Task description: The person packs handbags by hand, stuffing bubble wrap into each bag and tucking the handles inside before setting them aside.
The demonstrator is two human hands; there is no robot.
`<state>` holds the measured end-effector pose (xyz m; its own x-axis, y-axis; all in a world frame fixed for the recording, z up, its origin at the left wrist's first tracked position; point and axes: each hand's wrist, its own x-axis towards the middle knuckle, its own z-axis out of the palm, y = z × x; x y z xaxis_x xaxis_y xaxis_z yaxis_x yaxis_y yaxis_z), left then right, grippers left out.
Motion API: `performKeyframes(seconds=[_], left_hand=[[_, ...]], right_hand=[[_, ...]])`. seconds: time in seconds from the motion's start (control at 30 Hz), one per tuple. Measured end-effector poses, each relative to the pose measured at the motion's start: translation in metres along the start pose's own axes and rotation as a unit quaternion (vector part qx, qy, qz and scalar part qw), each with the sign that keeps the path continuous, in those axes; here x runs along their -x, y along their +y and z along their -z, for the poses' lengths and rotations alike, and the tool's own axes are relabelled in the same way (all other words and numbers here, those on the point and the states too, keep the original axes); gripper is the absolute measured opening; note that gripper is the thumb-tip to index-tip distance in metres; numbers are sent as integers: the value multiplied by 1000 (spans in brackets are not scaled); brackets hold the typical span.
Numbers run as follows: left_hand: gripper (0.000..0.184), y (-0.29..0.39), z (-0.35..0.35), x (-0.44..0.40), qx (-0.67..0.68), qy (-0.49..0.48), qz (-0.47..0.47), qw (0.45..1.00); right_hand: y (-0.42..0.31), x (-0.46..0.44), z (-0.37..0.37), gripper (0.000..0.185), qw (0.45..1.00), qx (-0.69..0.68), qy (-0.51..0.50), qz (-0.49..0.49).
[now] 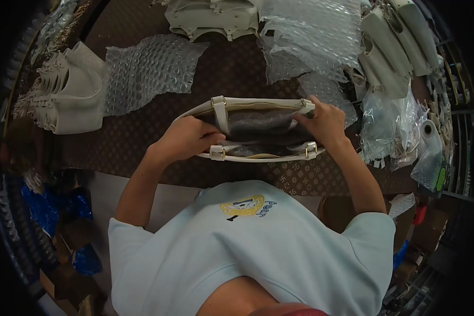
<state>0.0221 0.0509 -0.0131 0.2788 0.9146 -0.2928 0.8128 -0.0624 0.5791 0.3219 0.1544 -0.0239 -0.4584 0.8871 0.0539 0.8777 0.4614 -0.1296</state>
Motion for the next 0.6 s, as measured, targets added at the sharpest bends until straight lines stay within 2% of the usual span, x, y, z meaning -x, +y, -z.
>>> performKeyframes(seconds=[0.07, 0.1, 0.13, 0.17, 0.2, 0.23, 0.27, 0.33, 0.37, 0.4, 0.43, 0.47, 0.5, 0.53, 0.6], left_hand=[[23, 3, 8, 13, -17, 36, -18, 999], [29, 4, 19, 25, 39, 48, -14, 998], [29, 2, 27, 34, 23, 66, -18, 997], [38, -1, 32, 43, 1, 177, -87, 980], [48, -1, 34, 51, -20, 280, -155, 947], [64, -6, 27, 55, 31, 251, -118, 960], [64, -14, 14, 51, 26, 263, -120, 957], [61, -28, -15, 33, 8, 256, -65, 965], [50, -27, -21, 26, 8, 320, -71, 945], [50, -30, -19, 27, 9, 326, -75, 942], [42, -36, -16, 29, 33, 303, -85, 949], [35, -41, -14, 28, 57, 281, -93, 953], [35, -39, -7, 28, 61, 291, -96, 950], [30, -32, 6, 32, 68, 300, -95, 947], [25, -23, 29, 40, 82, 308, -90, 944]], right_hand=[[2, 5, -2, 37, 995, -21, 87, 45], [0, 7, 5, 41, 999, -41, 35, 5], [0, 9, 17, 44, 994, -106, 5, 15], [5, 12, 26, 47, 985, -169, -30, 27], [22, 14, 20, 52, 951, -289, -96, 46], [31, 12, 19, 56, 899, -399, -166, 66], [36, 14, 26, 52, 909, -347, -226, 48], [32, 7, 25, 46, 922, -295, -248, 32], [28, 7, 25, 41, 930, -246, -273, 5], [20, 9, 29, 31, 946, -212, -244, -16], [23, 13, 28, 31, 949, -204, -239, -15], [30, 17, 23, 29, 939, -256, -230, -27], [38, 17, 22, 27, 925, -307, -221, -38], [47, 15, 31, 33, 900, -355, -246, -51], [62, 14, 60, 52, 746, -632, -209, -15]])
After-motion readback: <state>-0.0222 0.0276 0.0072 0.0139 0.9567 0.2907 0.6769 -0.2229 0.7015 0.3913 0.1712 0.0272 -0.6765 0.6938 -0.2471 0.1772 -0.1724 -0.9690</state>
